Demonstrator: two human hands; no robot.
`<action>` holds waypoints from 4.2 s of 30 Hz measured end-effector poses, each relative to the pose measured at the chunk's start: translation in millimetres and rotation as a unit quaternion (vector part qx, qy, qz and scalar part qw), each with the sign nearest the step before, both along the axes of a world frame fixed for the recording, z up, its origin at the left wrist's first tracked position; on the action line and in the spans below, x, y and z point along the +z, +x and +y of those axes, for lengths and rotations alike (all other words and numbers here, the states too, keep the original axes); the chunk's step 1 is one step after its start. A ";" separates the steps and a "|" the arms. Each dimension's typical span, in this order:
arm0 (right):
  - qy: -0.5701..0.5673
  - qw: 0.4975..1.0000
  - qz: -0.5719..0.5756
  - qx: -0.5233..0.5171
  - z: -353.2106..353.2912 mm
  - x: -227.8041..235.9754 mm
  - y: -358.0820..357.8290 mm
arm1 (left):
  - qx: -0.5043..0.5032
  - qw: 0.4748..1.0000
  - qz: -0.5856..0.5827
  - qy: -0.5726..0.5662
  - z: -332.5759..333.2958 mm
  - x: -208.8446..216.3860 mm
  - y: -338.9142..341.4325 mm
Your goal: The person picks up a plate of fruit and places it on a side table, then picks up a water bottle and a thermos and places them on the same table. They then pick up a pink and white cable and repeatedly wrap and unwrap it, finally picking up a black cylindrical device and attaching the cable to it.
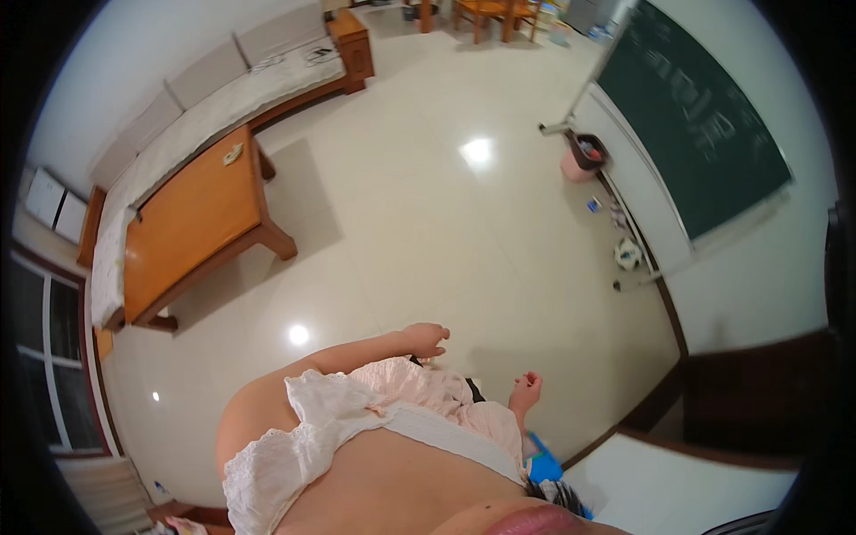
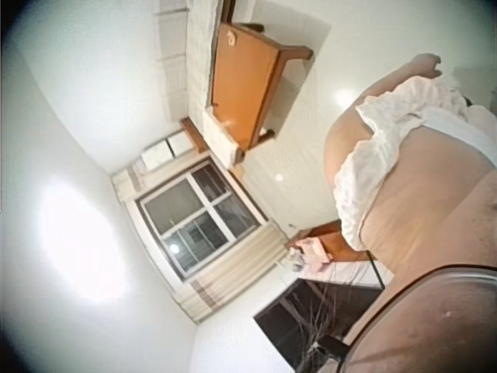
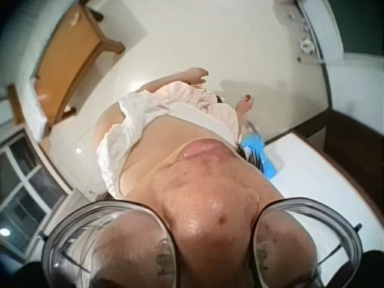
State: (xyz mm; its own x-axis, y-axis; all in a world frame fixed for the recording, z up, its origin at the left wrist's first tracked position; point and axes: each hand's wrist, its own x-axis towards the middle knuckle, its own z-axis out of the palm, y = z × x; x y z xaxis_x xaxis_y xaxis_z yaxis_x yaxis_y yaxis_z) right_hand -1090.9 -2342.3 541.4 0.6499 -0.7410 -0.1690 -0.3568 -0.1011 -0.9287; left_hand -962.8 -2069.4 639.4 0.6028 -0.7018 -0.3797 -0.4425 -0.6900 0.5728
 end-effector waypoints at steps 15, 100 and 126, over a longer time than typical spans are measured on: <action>0.067 0.945 0.253 0.197 -140.7 -193.7 298.6 | 0.248 0.966 0.068 0.030 14.7 -30.0 239.4; -0.396 0.222 0.127 0.882 1665.5 26.6 1598.0 | 0.897 0.348 0.234 -0.138 1279.5 8.7 1095.9; -0.552 -0.165 -0.067 0.814 2091.2 -331.2 1230.6 | 0.981 0.124 0.150 -0.001 1557.5 -120.3 1027.0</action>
